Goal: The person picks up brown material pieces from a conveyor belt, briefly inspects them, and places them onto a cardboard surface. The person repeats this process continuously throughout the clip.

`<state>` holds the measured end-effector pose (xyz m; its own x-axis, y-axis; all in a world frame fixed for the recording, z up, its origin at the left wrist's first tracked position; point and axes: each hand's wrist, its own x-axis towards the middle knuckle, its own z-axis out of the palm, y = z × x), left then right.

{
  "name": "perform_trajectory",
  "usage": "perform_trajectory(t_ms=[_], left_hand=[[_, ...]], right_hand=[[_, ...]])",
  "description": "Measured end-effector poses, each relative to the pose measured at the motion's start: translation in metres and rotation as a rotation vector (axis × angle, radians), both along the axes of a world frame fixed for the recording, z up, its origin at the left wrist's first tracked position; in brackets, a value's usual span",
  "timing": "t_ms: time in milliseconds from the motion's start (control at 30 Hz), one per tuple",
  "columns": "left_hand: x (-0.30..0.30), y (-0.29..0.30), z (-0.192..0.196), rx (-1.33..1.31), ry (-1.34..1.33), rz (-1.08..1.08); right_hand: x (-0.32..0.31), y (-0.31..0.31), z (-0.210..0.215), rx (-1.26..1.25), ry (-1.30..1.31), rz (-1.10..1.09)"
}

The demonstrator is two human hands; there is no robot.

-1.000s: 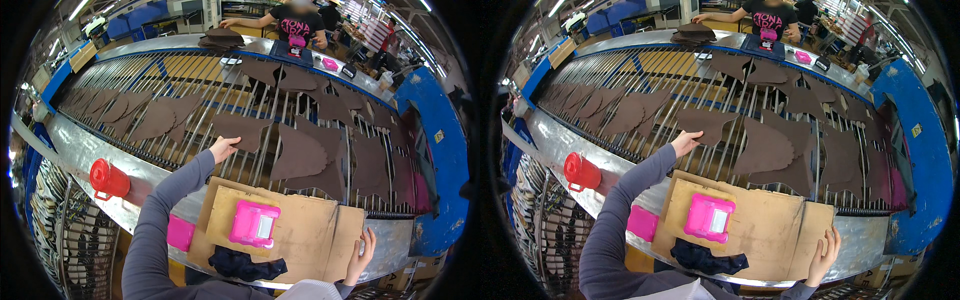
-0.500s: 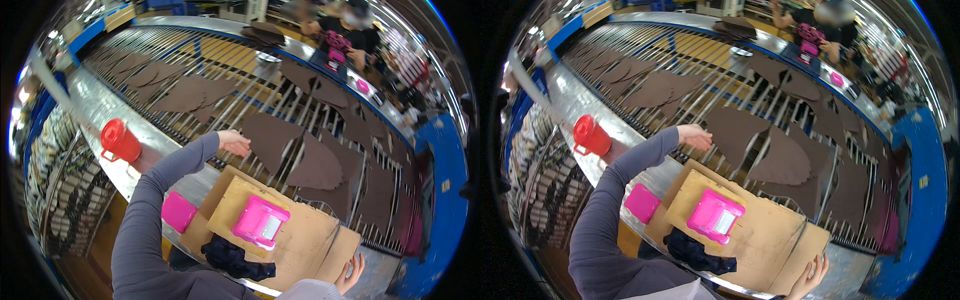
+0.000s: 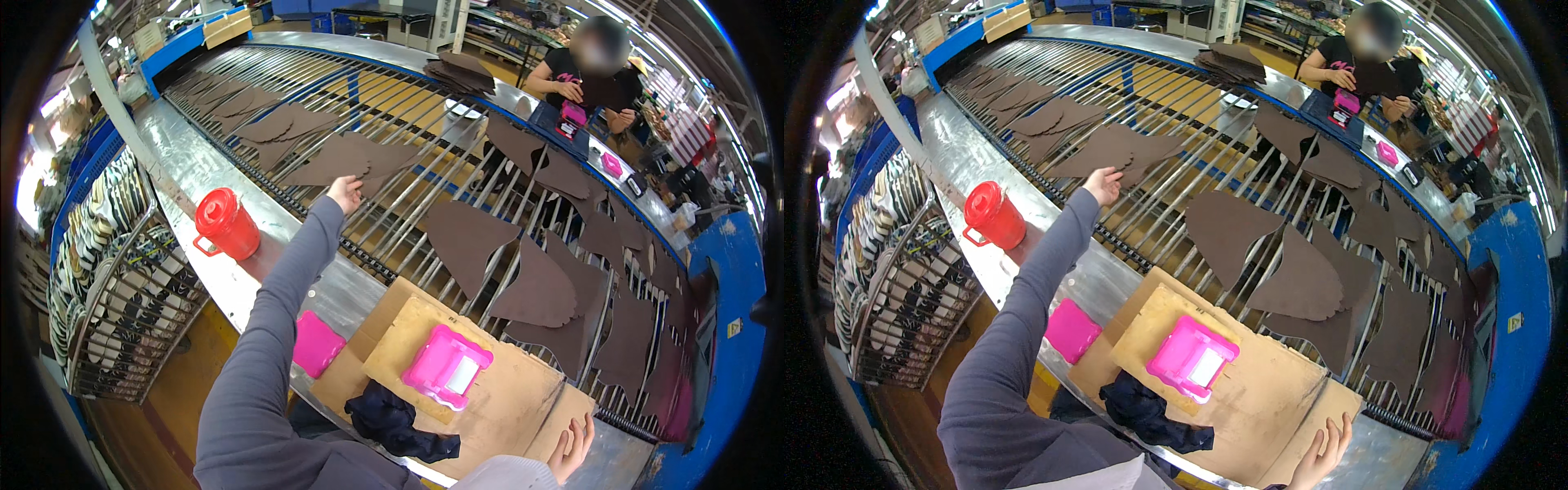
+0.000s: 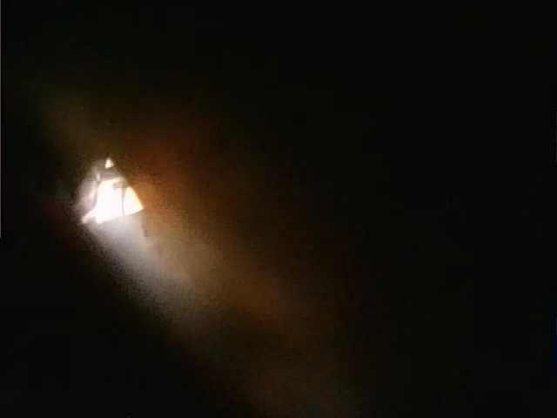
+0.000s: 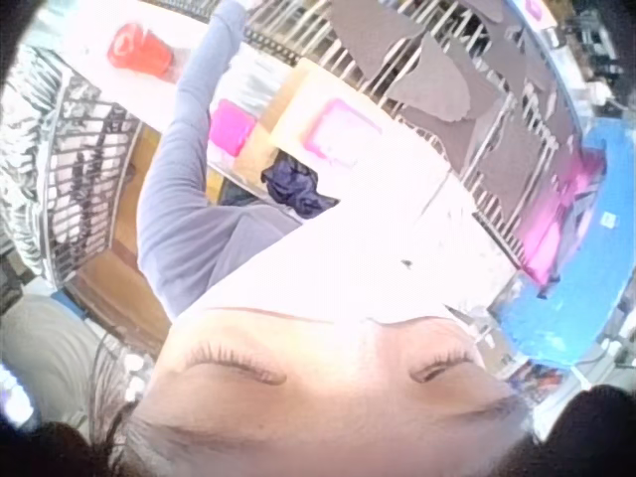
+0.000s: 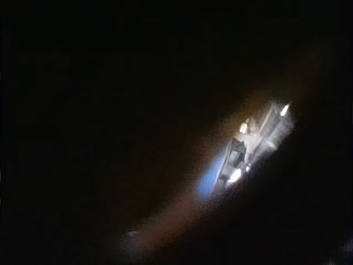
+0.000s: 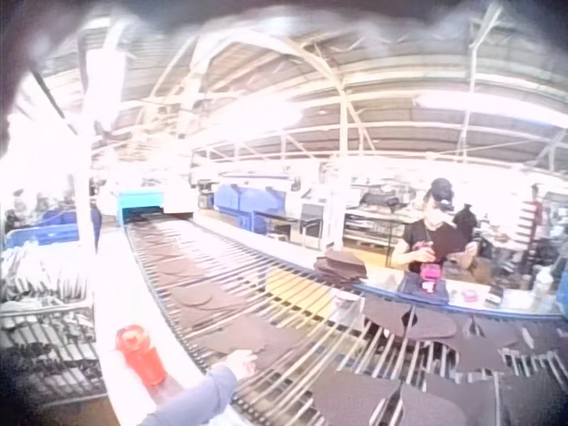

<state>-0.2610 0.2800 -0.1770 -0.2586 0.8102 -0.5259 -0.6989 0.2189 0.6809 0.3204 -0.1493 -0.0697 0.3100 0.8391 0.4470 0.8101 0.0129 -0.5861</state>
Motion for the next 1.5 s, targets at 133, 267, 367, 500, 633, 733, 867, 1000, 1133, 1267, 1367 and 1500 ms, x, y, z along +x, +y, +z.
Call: perform_trajectory(t_ms=[133, 267, 367, 500, 633, 733, 867, 1000, 1133, 1267, 1367, 1500], left_hand=[[0.019, -0.017, 0.075, 0.078, -0.219, -0.096], [0.036, -0.065, 0.161, 0.231, -0.172, -0.254], [0.066, -0.108, 0.221, 0.385, -0.063, -0.403], [0.109, -0.18, 0.285, 0.713, 0.125, -0.622], [0.15, -0.255, 0.33, 0.983, 0.31, -0.702], [0.154, -0.292, 0.333, 1.113, 0.538, -0.624], [0.153, -0.303, 0.303, 1.195, 0.847, -0.38], [0.122, -0.301, 0.265, 0.983, 0.983, -0.61], [0.099, -0.299, 0.219, 1.072, 1.072, -0.466], [0.102, -0.316, 0.22, 1.109, 0.973, -0.313], [0.101, -0.317, 0.221, 1.035, 0.966, -0.334], [0.076, -0.3, 0.194, 0.891, 1.037, -0.368]], right_hand=[[-0.013, -0.015, 0.006, -0.013, 0.004, 0.019], [-0.04, -0.003, 0.033, -0.109, 0.022, 0.045], [-0.065, 0.023, 0.058, -0.02, 0.095, 0.23], [-0.083, 0.079, 0.066, 0.111, 0.555, 0.494], [-0.103, 0.133, 0.099, 0.153, 0.803, 0.534], [-0.117, 0.143, 0.13, 0.028, 1.15, 0.697], [-0.114, 0.121, 0.138, 0.046, 1.087, 0.955], [-0.122, 0.098, 0.132, 0.097, 0.601, 0.76], [-0.145, 0.094, 0.124, -0.018, 0.394, 0.841], [-0.149, 0.091, 0.115, -0.021, 0.288, 0.863], [-0.15, 0.1, 0.095, 0.037, 0.193, 0.832], [-0.158, 0.112, 0.07, 0.065, 0.172, 0.826]])
